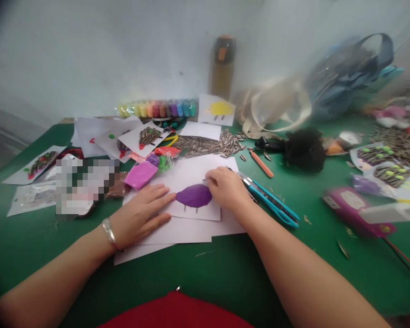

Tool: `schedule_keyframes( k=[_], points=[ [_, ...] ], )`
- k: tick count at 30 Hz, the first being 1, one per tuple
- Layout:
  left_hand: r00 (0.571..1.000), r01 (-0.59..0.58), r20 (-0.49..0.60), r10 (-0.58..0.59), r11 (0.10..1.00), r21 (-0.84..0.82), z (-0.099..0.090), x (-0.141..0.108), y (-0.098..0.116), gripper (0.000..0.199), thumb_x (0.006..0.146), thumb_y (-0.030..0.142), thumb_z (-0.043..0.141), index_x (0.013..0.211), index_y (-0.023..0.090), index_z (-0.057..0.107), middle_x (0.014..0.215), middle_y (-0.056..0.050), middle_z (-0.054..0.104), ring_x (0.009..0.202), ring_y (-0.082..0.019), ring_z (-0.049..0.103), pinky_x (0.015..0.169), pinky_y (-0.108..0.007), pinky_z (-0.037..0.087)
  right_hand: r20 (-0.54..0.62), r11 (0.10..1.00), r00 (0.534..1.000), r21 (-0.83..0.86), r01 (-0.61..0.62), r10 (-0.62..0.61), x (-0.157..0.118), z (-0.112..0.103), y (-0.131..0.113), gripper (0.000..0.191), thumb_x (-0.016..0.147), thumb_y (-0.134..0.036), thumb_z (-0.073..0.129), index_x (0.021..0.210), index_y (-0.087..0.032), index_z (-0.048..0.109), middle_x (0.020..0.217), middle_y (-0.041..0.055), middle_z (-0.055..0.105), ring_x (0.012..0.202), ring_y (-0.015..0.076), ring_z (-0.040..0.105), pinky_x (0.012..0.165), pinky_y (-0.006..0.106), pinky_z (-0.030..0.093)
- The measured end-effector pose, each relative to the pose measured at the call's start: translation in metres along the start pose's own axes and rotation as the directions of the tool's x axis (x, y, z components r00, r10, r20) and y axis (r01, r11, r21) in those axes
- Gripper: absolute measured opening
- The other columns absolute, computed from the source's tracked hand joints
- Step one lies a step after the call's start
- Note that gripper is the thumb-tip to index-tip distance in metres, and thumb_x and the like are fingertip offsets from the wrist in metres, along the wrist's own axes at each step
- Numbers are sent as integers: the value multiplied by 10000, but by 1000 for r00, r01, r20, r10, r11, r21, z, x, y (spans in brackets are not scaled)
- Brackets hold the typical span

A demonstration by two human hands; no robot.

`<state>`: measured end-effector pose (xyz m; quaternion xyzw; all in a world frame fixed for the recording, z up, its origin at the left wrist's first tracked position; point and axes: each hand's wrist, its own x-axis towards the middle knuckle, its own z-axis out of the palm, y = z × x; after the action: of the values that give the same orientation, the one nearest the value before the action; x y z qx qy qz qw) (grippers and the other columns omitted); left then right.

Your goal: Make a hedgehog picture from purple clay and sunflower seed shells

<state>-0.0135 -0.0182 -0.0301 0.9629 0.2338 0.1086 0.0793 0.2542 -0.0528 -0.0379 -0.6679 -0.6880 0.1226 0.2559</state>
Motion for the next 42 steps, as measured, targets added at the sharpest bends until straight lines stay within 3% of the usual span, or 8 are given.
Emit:
schedule_keyframes(
  k=[8, 13, 18, 22, 32, 37, 42],
  points=[
    [1000, 10, 6, -10, 999, 39, 2, 0, 2, 410, 937, 384, 496, 1278, 178, 593, 1286, -181, 585, 1235, -351, 491, 1028, -573, 387, -6, 1000, 1000, 6, 1, -1, 0, 2, 3, 191, 850, -186, 517, 861, -228, 703, 862, 36, 667, 803, 182, 592, 716, 298, 428],
    [999, 34, -20, -32, 994, 101, -1, 5, 18, 429, 945, 385, 488, 1291, 145, 572, 1337, -184, 562, 1283, -361, 451, 1036, -593, 357, 19, 1000, 1000, -10, 21, -21, 1, 2, 2, 207, 860, -176, 506, 892, -213, 707, 898, 51, 668, 848, 189, 592, 755, 300, 421],
    [989, 85, 104, -101, 986, 143, 3, 17, 35, 478, 910, 437, 546, 1315, 183, 560, 1395, -176, 518, 1288, -373, 448, 1019, -627, 352, 20, 999, 999, -23, 31, -31, -1, 1, -1, 220, 883, -179, 488, 933, -192, 703, 941, 68, 660, 899, 196, 580, 801, 299, 408],
    [980, 95, 164, -116, 986, 135, 3, 21, 36, 487, 914, 427, 538, 1322, 162, 555, 1405, -187, 501, 1288, -366, 445, 1020, -589, 366, 1, 999, 999, -8, 34, -34, -2, -1, -4, 227, 881, -165, 481, 920, -186, 704, 934, 74, 660, 899, 199, 577, 810, 300, 405],
    [982, 119, 129, -137, 984, 135, 4, 30, 36, 480, 902, 473, 538, 1283, 186, 593, 1370, -173, 530, 1261, -369, 447, 992, -576, 377, -11, 1000, 1000, 14, 17, -17, -1, 0, -2, 218, 874, -146, 494, 917, -195, 702, 926, 60, 663, 905, 183, 586, 824, 284, 419],
    [985, 140, 94, -146, 988, 66, 5, 26, 33, 584, 898, 468, 544, 1393, 168, 478, 1383, -206, 511, 1269, -370, 453, 999, -620, 373, 1, 999, 1000, 29, 14, -14, 0, 0, 0, 213, 872, -141, 502, 931, -203, 698, 922, 50, 669, 893, 174, 595, 817, 279, 429],
    [982, 176, 49, -180, 981, 88, 12, 24, 35, 506, 864, 440, 609, 1302, 189, 580, 1371, -200, 529, 1287, -399, 434, 1014, -672, 324, 13, 999, 1000, 42, 0, 0, 1, -1, 1, 200, 862, -146, 520, 933, -203, 699, 912, 49, 665, 876, 178, 598, 793, 285, 433]
  ],
)
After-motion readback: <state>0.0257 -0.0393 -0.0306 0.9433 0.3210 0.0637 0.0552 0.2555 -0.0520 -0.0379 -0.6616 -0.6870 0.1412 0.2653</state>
